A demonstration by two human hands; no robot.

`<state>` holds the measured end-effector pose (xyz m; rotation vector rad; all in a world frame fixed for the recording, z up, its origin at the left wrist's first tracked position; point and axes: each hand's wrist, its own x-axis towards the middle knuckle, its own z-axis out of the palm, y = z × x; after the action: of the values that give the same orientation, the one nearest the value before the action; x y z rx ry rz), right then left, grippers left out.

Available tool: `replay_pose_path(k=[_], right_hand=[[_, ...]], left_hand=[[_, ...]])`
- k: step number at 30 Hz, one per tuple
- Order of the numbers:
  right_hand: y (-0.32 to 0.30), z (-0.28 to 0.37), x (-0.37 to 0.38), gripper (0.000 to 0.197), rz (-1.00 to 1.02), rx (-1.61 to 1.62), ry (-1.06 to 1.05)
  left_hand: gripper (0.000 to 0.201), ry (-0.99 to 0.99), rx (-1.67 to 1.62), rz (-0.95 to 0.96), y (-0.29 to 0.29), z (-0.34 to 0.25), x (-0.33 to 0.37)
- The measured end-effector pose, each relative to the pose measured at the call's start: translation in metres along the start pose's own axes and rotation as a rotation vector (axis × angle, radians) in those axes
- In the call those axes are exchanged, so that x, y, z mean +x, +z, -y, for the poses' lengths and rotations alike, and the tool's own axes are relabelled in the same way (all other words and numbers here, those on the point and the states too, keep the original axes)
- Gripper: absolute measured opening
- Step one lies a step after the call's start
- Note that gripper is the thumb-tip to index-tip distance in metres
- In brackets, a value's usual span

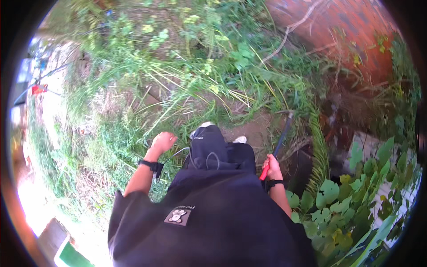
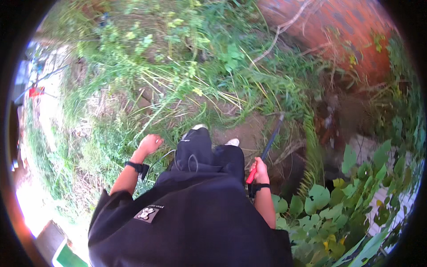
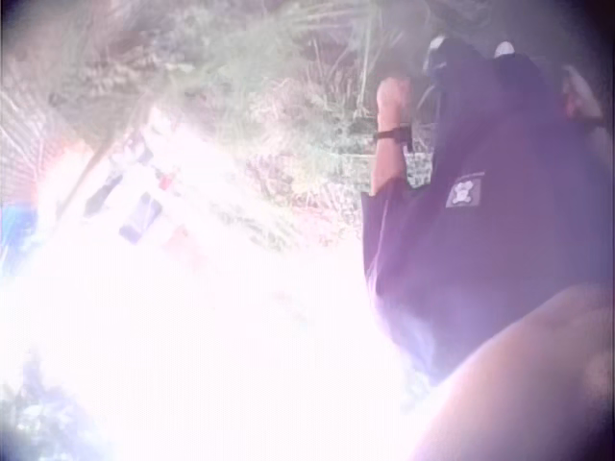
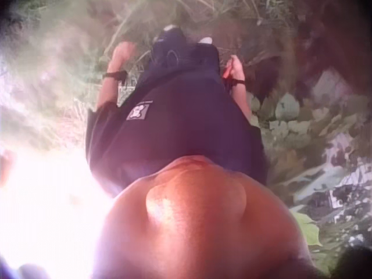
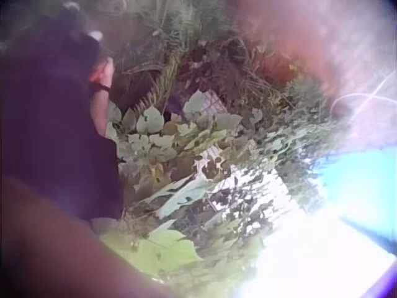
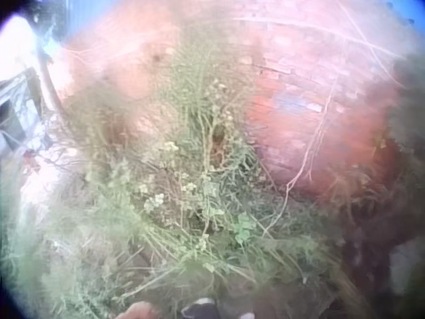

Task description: The person uses a hand-held scythe to cut tall green weeds growing in an outdoor area. They grasp bundles of stalks by hand and swing the tool to sever them near the ground.

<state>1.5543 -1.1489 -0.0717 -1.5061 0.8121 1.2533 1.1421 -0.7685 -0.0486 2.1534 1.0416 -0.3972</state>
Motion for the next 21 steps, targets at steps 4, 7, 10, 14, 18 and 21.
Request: replay_pose_path(k=[4,7,10,14,18,21], right_hand=[[-0.002,-0.017,0.018,0.028,-0.088,-0.064,0.140],[-0.010,-0.031,0.023,0.025,-0.138,-0.096,0.127],[-0.016,-0.041,0.040,0.024,-0.229,-0.069,0.166],[0.007,-0.051,0.072,0.024,-0.300,-0.007,0.146],[0.017,-0.063,0.097,0.024,-0.343,0.212,0.086],[0.017,-0.065,0.106,0.029,-0.278,0.344,0.035]], left_hand=[[0.030,-0.087,-0.124,0.002,0.050,0.000,-0.018],[0.026,-0.006,-0.123,0.142,0.075,-0.028,0.019],[0.024,0.085,-0.090,0.210,0.099,-0.054,0.060],[0.021,0.164,-0.107,0.220,0.112,-0.074,0.108],[0.018,0.285,-0.022,0.354,0.132,-0.094,0.141],[0.018,0.344,0.026,0.410,0.148,-0.126,0.183]])
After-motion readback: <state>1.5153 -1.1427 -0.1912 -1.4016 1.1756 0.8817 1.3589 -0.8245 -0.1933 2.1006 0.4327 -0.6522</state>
